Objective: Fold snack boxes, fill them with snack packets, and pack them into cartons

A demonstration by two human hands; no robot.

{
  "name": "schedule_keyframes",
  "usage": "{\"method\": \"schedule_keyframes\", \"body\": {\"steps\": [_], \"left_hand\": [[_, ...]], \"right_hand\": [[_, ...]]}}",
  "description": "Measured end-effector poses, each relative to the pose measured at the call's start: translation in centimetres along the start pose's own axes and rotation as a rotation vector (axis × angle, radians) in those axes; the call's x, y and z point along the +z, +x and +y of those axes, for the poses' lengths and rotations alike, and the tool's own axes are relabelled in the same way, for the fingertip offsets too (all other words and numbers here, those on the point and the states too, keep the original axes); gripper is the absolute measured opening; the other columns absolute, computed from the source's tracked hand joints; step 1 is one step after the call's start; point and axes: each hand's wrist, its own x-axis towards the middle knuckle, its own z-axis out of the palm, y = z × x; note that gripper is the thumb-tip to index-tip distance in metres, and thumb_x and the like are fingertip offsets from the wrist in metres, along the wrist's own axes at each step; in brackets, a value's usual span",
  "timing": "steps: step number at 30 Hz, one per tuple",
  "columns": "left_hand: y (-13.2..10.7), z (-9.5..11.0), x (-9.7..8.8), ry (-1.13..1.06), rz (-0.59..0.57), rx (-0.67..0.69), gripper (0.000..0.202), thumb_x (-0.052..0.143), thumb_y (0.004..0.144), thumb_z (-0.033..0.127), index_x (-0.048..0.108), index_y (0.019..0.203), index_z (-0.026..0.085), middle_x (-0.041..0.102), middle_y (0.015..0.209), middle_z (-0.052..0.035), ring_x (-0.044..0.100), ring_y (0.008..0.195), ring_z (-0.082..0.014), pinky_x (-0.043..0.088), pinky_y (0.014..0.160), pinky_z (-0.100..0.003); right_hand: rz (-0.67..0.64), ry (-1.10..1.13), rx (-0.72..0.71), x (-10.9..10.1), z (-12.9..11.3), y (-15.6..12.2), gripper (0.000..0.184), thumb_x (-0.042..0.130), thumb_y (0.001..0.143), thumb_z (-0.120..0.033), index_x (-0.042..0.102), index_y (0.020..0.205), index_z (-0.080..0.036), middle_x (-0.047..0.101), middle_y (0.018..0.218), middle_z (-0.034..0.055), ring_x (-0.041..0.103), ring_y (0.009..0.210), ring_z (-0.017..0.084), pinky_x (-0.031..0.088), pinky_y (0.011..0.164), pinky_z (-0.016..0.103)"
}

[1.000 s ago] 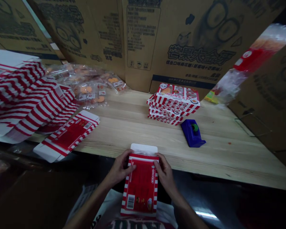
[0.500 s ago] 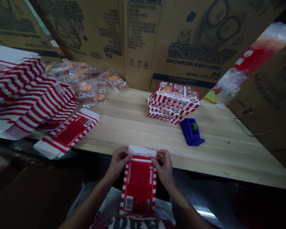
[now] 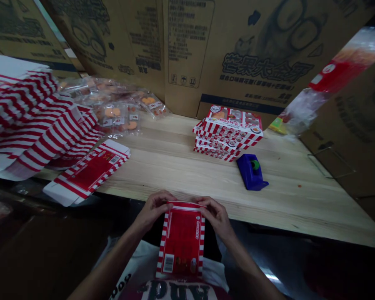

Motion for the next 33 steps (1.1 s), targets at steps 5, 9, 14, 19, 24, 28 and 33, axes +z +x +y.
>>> {"method": "schedule_keyframes", "body": {"steps": [5,9,14,19,24,28,33], "left_hand": [[0.4,0.5,-0.7,0.238,-0.051,0.014,0.03,0.065,0.079,0.038,0.067,0.061,0.014,0.06,0.065,-0.0018,0.055,0.063,-0.0138,0.042,0.061,-0.024],[0.9,0.7,-0.9,0.516,-0.093,0.134,0.014,0.069,0.074,0.029,0.071,0.076,0.015,0.067,0.072,-0.0034,0.06,0.069,-0.0167,0.045,0.065,-0.026],[1.3,2.0,-1.3,0.847,-0.213,0.321,0.016,0.06,0.081,0.022,0.073,0.079,0.014,0.07,0.074,-0.0063,0.062,0.07,-0.0167,0.044,0.068,-0.026],[2.8,3.5,-1.8,0.828,-0.344,0.223,0.019,0.061,0.08,0.024,0.073,0.072,0.013,0.069,0.062,-0.0026,0.059,0.058,-0.0126,0.041,0.058,-0.02],[4.0,3.9,-2.3,0.771,-0.433,0.154,0.023,0.063,0.079,0.03,0.073,0.07,0.011,0.068,0.059,-0.0022,0.058,0.054,-0.0122,0.04,0.054,-0.019],[3.7,4.3,-2.2,0.8,-0.441,0.189,0.025,0.061,0.082,0.03,0.072,0.07,0.012,0.066,0.06,-0.0017,0.056,0.056,-0.0117,0.04,0.056,-0.02],[2.3,4.6,-2.1,0.797,-0.458,0.28,0.022,0.06,0.086,0.03,0.072,0.077,0.014,0.069,0.073,-0.0044,0.06,0.067,-0.0143,0.044,0.065,-0.022]], "right_hand": [[-0.047,0.053,0.159,-0.4,-0.8,0.9,0.028,0.068,0.079,-0.045,0.067,0.07,-0.019,0.073,0.086,0.0048,0.066,0.078,0.02,0.051,0.073,0.032],[-0.158,-0.024,0.143,-0.7,-1.1,2.0,0.02,0.077,0.07,-0.035,0.067,0.078,-0.019,0.073,0.083,0.0032,0.067,0.075,0.019,0.052,0.071,0.031],[-0.248,-0.253,0.084,-1.1,-2.3,3.0,0.015,0.071,0.074,-0.028,0.072,0.085,-0.018,0.073,0.081,0.0045,0.066,0.075,0.018,0.05,0.07,0.029],[-0.363,-0.202,0.161,-1.4,-3.6,4.3,0.017,0.071,0.073,-0.033,0.071,0.071,-0.016,0.07,0.065,0.0017,0.061,0.059,0.014,0.045,0.055,0.024],[-0.429,-0.153,0.218,-1.8,-3.5,5.3,0.021,0.073,0.071,-0.036,0.071,0.068,-0.015,0.071,0.064,0.0022,0.061,0.056,0.014,0.046,0.055,0.024],[-0.435,-0.177,0.189,-1.8,-3.6,5.3,0.022,0.071,0.073,-0.035,0.07,0.069,-0.014,0.07,0.063,0.0025,0.06,0.055,0.014,0.045,0.054,0.024],[-0.333,-0.314,0.004,-1.6,-4.3,3.8,0.021,0.064,0.082,-0.034,0.072,0.075,-0.016,0.072,0.071,0.004,0.064,0.064,0.016,0.047,0.059,0.025]]}}
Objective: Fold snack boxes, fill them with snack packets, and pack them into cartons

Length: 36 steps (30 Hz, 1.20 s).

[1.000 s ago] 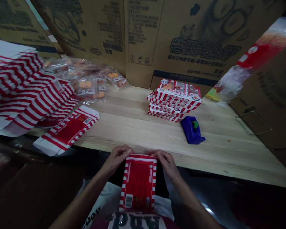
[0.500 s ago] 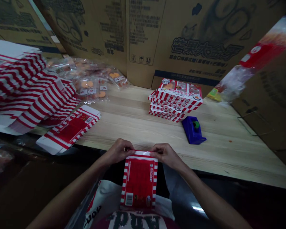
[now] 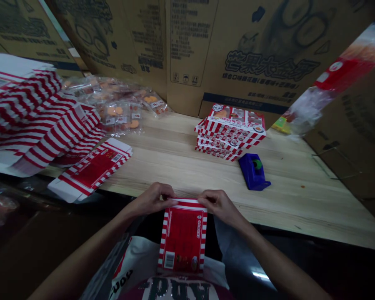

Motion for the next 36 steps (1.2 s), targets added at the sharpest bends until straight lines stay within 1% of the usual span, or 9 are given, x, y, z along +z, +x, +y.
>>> {"method": "schedule_keyframes", "body": {"steps": [4,8,12,18,21,26,29,32,36], "left_hand": [[-0.9,-0.8,1.7,-0.104,0.169,-0.027,0.013,0.068,0.08,0.027,0.074,0.086,0.017,0.073,0.086,-0.0073,0.066,0.079,-0.0185,0.048,0.073,-0.026],[-1.3,-2.3,4.9,-0.504,0.372,-0.133,0.018,0.072,0.075,0.027,0.076,0.092,0.019,0.073,0.105,-0.0099,0.066,0.099,-0.023,0.05,0.085,-0.032],[-1.1,-2.6,7.8,-0.863,0.49,-0.274,0.019,0.079,0.069,0.029,0.075,0.084,0.018,0.074,0.091,-0.0062,0.068,0.08,-0.0188,0.052,0.073,-0.028],[-0.5,-1.9,8.5,-0.749,0.604,-0.271,0.014,0.08,0.066,0.029,0.072,0.069,0.017,0.073,0.076,-0.0038,0.065,0.073,-0.0168,0.05,0.07,-0.025],[-0.6,-2.3,8.1,-0.66,0.576,-0.279,0.016,0.079,0.068,0.032,0.072,0.07,0.017,0.074,0.08,-0.0052,0.066,0.076,-0.0187,0.051,0.073,-0.026],[-0.5,-3.2,8.0,-0.641,0.575,-0.33,0.022,0.08,0.065,0.037,0.071,0.071,0.018,0.074,0.082,-0.0051,0.067,0.077,-0.0212,0.053,0.07,-0.028],[-0.3,-2.8,8.2,-0.605,0.569,-0.329,0.023,0.08,0.065,0.039,0.071,0.071,0.018,0.073,0.084,-0.0052,0.067,0.08,-0.0221,0.053,0.072,-0.028],[-0.2,-2.2,8.3,-0.592,0.554,-0.347,0.026,0.079,0.065,0.042,0.071,0.07,0.018,0.073,0.085,-0.0059,0.066,0.08,-0.0231,0.054,0.07,-0.029],[-0.2,-1.8,8.1,-0.588,0.556,-0.35,0.025,0.08,0.065,0.042,0.071,0.07,0.019,0.073,0.085,-0.005,0.065,0.08,-0.0217,0.053,0.07,-0.027]], "right_hand": [[0.187,-0.059,-0.093,1.7,0.9,-1.6,0.017,0.07,0.079,-0.032,0.073,0.089,-0.018,0.075,0.088,0.0068,0.07,0.081,0.021,0.053,0.072,0.03],[0.399,-0.057,-0.126,3.7,2.4,-2.7,0.014,0.064,0.083,-0.026,0.074,0.091,-0.02,0.076,0.096,0.0081,0.071,0.09,0.023,0.054,0.084,0.036],[0.467,0.001,-0.121,4.7,3.0,-3.1,0.012,0.063,0.085,-0.025,0.074,0.086,-0.022,0.076,0.093,0.0068,0.071,0.089,0.022,0.055,0.083,0.035],[0.494,0.049,-0.127,4.9,3.1,-3.5,0.012,0.062,0.085,-0.026,0.075,0.085,-0.023,0.076,0.091,0.0047,0.07,0.087,0.021,0.056,0.082,0.034],[0.559,-0.004,-0.146,2.1,3.7,-3.6,0.014,0.064,0.083,-0.028,0.074,0.093,-0.025,0.075,0.097,0.0042,0.069,0.089,0.021,0.056,0.08,0.033],[1.065,-0.097,-0.005,-9.3,6.0,-4.7,0.023,0.061,0.079,-0.041,0.068,0.084,-0.02,0.07,0.094,0.0077,0.063,0.085,0.02,0.051,0.071,0.031],[1.176,-0.087,0.128,-14.8,7.5,-5.0,0.03,0.066,0.068,-0.048,0.065,0.07,-0.018,0.067,0.08,0.0067,0.058,0.072,0.019,0.047,0.063,0.031],[1.066,-0.004,0.223,-16.8,8.7,-4.7,0.033,0.072,0.055,-0.049,0.065,0.059,-0.017,0.06,0.056,0.0011,0.051,0.054,0.014,0.041,0.052,0.027],[1.028,0.124,0.296,-16.5,9.4,-4.3,0.033,0.073,0.05,-0.048,0.067,0.059,-0.016,0.056,0.048,-0.002,0.045,0.046,0.011,0.034,0.045,0.024]]}}
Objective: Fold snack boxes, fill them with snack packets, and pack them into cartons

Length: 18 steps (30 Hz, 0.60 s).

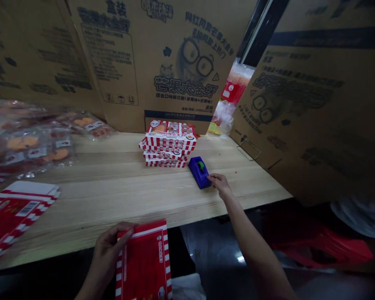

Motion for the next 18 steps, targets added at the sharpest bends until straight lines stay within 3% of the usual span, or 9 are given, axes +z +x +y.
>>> {"method": "schedule_keyframes", "body": {"steps": [9,18], "left_hand": [[-0.3,-0.3,-0.3,-0.045,0.034,-0.043,0.027,0.081,0.064,0.041,0.07,0.074,0.018,0.071,0.084,-0.0035,0.063,0.079,-0.0198,0.052,0.068,-0.024],[0.0,-0.5,-0.1,-0.035,0.025,-0.042,0.026,0.08,0.067,0.041,0.07,0.076,0.019,0.071,0.085,-0.0024,0.062,0.08,-0.0182,0.051,0.07,-0.022]], "right_hand": [[0.095,0.17,0.089,1.2,0.6,0.0,0.032,0.074,0.046,-0.044,0.061,0.058,-0.018,0.061,0.056,0.0005,0.051,0.052,0.012,0.039,0.048,0.024],[0.008,0.136,0.167,0.9,0.3,1.3,0.026,0.078,0.05,-0.033,0.058,0.055,-0.017,0.057,0.054,-0.0004,0.052,0.052,0.013,0.047,0.047,0.026]]}}
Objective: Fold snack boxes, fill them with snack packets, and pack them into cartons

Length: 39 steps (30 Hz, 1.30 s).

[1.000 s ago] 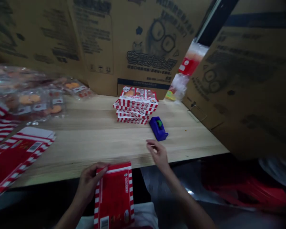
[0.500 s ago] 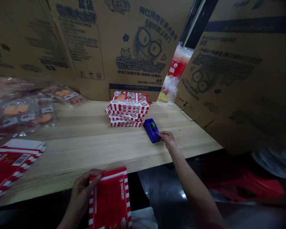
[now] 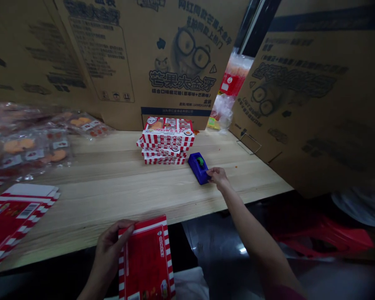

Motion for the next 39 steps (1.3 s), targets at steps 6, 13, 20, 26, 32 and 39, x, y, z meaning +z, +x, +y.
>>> {"method": "schedule_keyframes", "body": {"steps": [6,13,20,26,32,39], "left_hand": [[0.1,-0.1,-0.1,-0.005,0.024,0.0,0.029,0.081,0.065,0.041,0.07,0.077,0.018,0.07,0.086,-0.0041,0.063,0.082,-0.0201,0.052,0.07,-0.024],[-0.1,0.4,0.1,-0.048,0.041,-0.026,0.029,0.082,0.062,0.041,0.069,0.074,0.018,0.071,0.082,-0.0033,0.064,0.073,-0.0198,0.053,0.063,-0.026],[-0.4,1.0,1.1,-0.014,0.02,0.051,0.024,0.079,0.066,0.038,0.069,0.073,0.017,0.07,0.08,-0.0041,0.063,0.074,-0.0192,0.05,0.067,-0.026],[-1.0,1.8,1.9,-0.128,-0.062,0.088,0.019,0.077,0.07,0.033,0.067,0.07,0.016,0.069,0.077,-0.0029,0.061,0.072,-0.016,0.047,0.068,-0.025],[-1.5,2.0,2.4,-0.194,-0.1,0.086,0.019,0.077,0.07,0.031,0.067,0.07,0.015,0.067,0.073,-0.0022,0.059,0.068,-0.0141,0.045,0.065,-0.024],[-1.7,2.3,3.4,-0.144,-0.166,0.13,0.019,0.074,0.073,0.032,0.067,0.072,0.015,0.066,0.073,-0.0021,0.057,0.066,-0.0139,0.044,0.063,-0.024]], "right_hand": [[-0.03,0.108,-0.092,-1.0,1.2,-2.0,0.035,0.078,0.053,-0.047,0.061,0.063,-0.018,0.061,0.068,0.003,0.058,0.065,0.016,0.056,0.06,0.035],[0.015,0.208,-0.253,-1.2,5.2,-3.9,0.045,0.075,0.059,-0.056,0.053,0.06,-0.017,0.058,0.093,0.0057,0.059,0.076,0.016,0.057,0.078,0.041],[0.052,0.19,-0.319,-1.4,6.4,-2.5,0.043,0.076,0.059,-0.054,0.054,0.064,-0.017,0.053,0.098,0.0045,0.056,0.08,0.016,0.058,0.078,0.042],[0.096,0.136,-0.336,-1.8,6.5,-3.2,0.048,0.077,0.054,-0.057,0.049,0.061,-0.019,0.053,0.089,0.004,0.054,0.076,0.017,0.055,0.076,0.045],[-0.228,-0.01,-0.412,-0.3,-0.2,-7.7,0.034,0.075,0.066,-0.049,0.058,0.066,-0.02,0.063,0.085,0.0051,0.058,0.082,0.02,0.051,0.079,0.037],[-1.674,-0.712,-0.655,11.6,-10.7,-13.4,0.011,0.065,0.075,-0.027,0.067,0.066,-0.02,0.063,0.067,-0.0026,0.054,0.063,0.013,0.042,0.063,0.023]]}}
